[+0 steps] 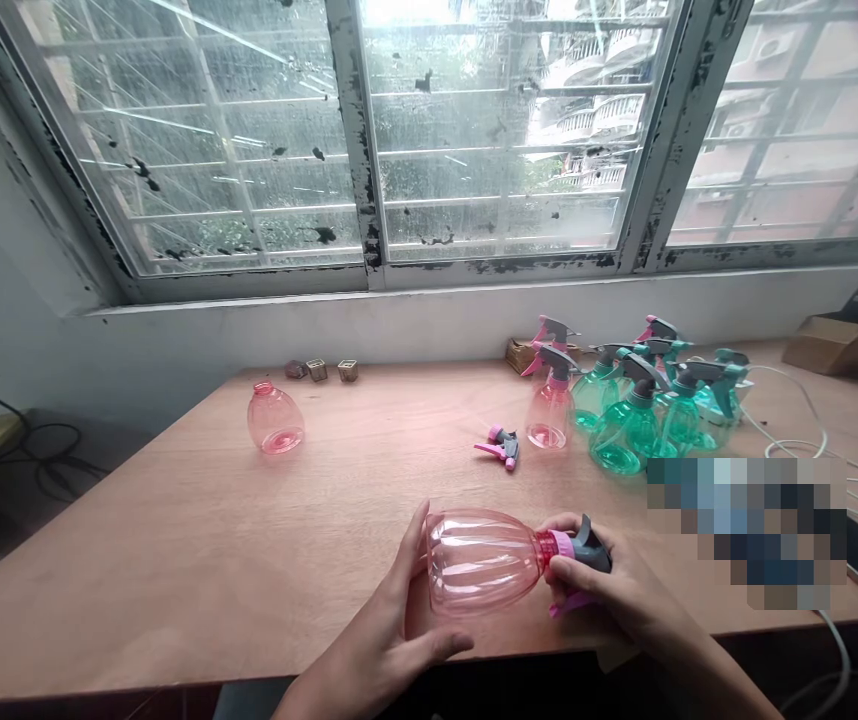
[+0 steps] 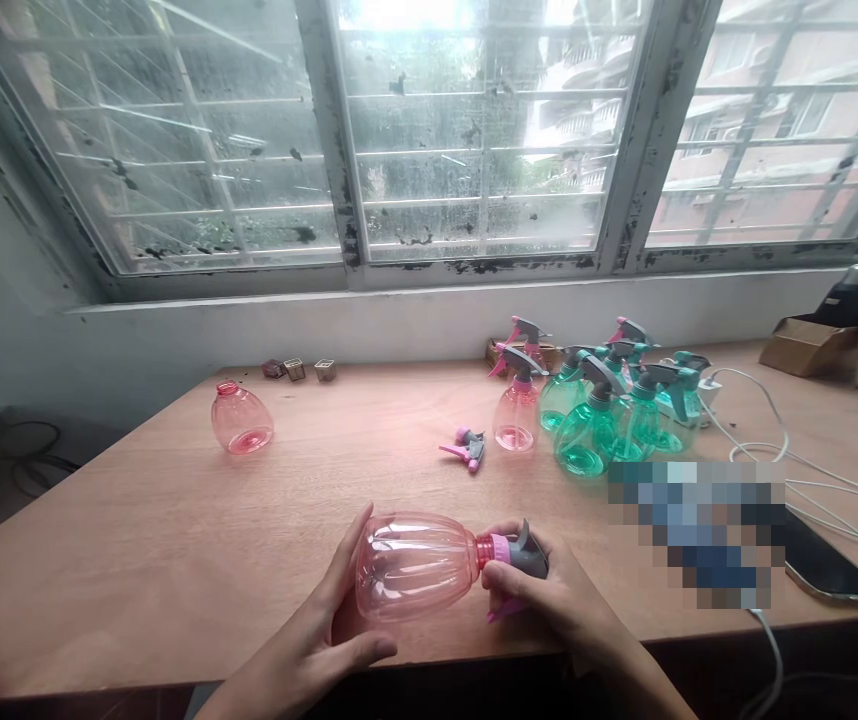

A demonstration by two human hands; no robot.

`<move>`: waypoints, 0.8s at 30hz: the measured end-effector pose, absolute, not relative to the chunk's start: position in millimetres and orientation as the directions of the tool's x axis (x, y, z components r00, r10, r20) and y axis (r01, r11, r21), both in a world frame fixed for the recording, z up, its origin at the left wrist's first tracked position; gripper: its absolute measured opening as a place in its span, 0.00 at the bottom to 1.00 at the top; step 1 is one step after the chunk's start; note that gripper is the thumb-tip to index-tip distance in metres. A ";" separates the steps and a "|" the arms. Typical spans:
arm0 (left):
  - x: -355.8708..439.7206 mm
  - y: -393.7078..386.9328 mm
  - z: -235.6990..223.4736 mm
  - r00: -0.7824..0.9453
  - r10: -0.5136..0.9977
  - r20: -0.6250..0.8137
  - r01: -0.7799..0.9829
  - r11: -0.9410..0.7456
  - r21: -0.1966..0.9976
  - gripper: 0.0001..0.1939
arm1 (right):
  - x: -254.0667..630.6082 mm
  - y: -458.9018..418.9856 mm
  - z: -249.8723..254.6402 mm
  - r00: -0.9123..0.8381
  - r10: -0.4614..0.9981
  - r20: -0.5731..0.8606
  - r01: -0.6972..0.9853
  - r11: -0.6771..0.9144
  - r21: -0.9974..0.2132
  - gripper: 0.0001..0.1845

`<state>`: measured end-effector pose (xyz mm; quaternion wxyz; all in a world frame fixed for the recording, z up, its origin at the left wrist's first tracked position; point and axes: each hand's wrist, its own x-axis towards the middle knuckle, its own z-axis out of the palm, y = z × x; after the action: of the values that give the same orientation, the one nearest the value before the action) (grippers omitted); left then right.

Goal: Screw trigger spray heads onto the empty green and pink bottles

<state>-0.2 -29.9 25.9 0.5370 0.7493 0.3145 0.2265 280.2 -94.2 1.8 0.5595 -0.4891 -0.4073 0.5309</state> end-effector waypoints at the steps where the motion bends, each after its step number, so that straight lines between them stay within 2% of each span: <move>1: 0.0 -30.4 26.7 0.698 0.716 -0.010 0.227 -0.209 0.951 0.55 | 280.5 -94.1 1.7 0.098 0.993 -0.059 -0.193 -0.039 -0.980 0.24; 6: 0.8 -30.9 28.5 0.698 0.716 -0.013 0.228 -0.205 0.952 0.48 | 281.4 -93.4 -0.1 0.087 0.995 -0.039 -0.183 -0.022 -0.983 0.24; 11: 1.6 -27.3 25.6 0.694 0.716 0.073 0.194 -0.283 0.939 0.44 | 281.5 -93.8 -0.1 0.088 0.995 -0.047 -0.203 -0.029 -0.979 0.24; 18: 1.5 -28.5 26.8 0.692 0.722 -0.015 0.232 -0.202 0.951 0.56 | 282.1 -94.6 1.3 0.068 0.997 -0.036 -0.180 -0.023 -0.983 0.24; 24: -0.4 -25.7 22.5 0.701 0.712 -0.031 0.218 -0.173 0.961 0.47 | 282.3 -94.9 1.0 0.088 0.995 -0.057 -0.200 -0.038 -0.979 0.25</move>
<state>-0.4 -25.7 22.5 0.5594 0.7333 0.3171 0.2210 282.3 -94.9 1.0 0.5580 -0.4822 -0.4118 0.5353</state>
